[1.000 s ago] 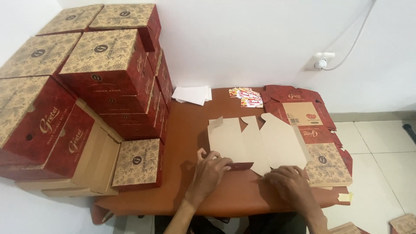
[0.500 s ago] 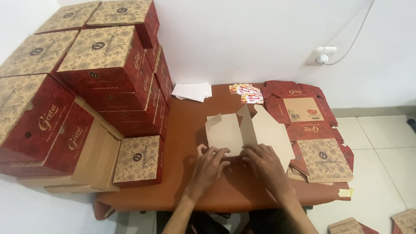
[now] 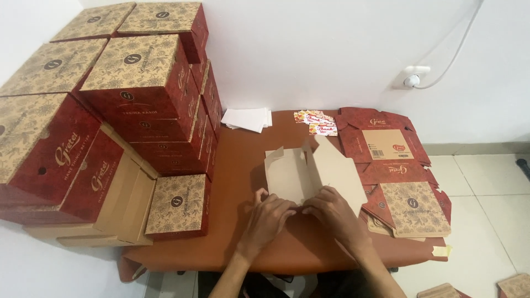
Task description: The person assembles flat cardboard pieces into small rectangular boxes by folding the sides and tucking the flaps. They place a small white paper insert and a colorful packet into each box, then close the lid and stack the finished boxes on the table.
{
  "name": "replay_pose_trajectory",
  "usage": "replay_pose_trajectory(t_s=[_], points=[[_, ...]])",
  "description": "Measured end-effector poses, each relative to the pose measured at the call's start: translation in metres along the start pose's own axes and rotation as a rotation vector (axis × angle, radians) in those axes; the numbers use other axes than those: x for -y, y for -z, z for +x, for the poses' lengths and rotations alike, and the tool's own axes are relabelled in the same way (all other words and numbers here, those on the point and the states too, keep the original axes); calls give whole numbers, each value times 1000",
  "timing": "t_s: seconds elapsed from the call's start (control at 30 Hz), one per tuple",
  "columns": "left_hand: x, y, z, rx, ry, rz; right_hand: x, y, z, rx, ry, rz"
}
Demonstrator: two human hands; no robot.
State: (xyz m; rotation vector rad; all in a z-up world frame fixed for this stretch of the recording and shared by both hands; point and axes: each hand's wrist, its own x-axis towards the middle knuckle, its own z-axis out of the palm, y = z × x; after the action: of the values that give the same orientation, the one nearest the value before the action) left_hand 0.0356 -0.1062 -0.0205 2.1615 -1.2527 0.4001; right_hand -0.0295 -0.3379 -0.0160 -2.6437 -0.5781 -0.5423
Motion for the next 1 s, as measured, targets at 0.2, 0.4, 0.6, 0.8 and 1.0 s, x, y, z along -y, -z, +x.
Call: replay_pose_trajectory(t_s=[0.2,0.4,0.6,0.8,1.0], points=[[-2,-6,-2,-51,-20,34,-2,-6,10,-35,45,-83],[-28,10,-6,-79,177,15,38,19,16,-217,96,-434],[-51,10,-21,-108,304,-123,45,7,-10,-119,-6,-81],[-62,52,-28,-40,142,-51,43,34,-22,110,-407,117],[-12,68,-45,292,337,-136,14,60,-7,108,-527,218]])
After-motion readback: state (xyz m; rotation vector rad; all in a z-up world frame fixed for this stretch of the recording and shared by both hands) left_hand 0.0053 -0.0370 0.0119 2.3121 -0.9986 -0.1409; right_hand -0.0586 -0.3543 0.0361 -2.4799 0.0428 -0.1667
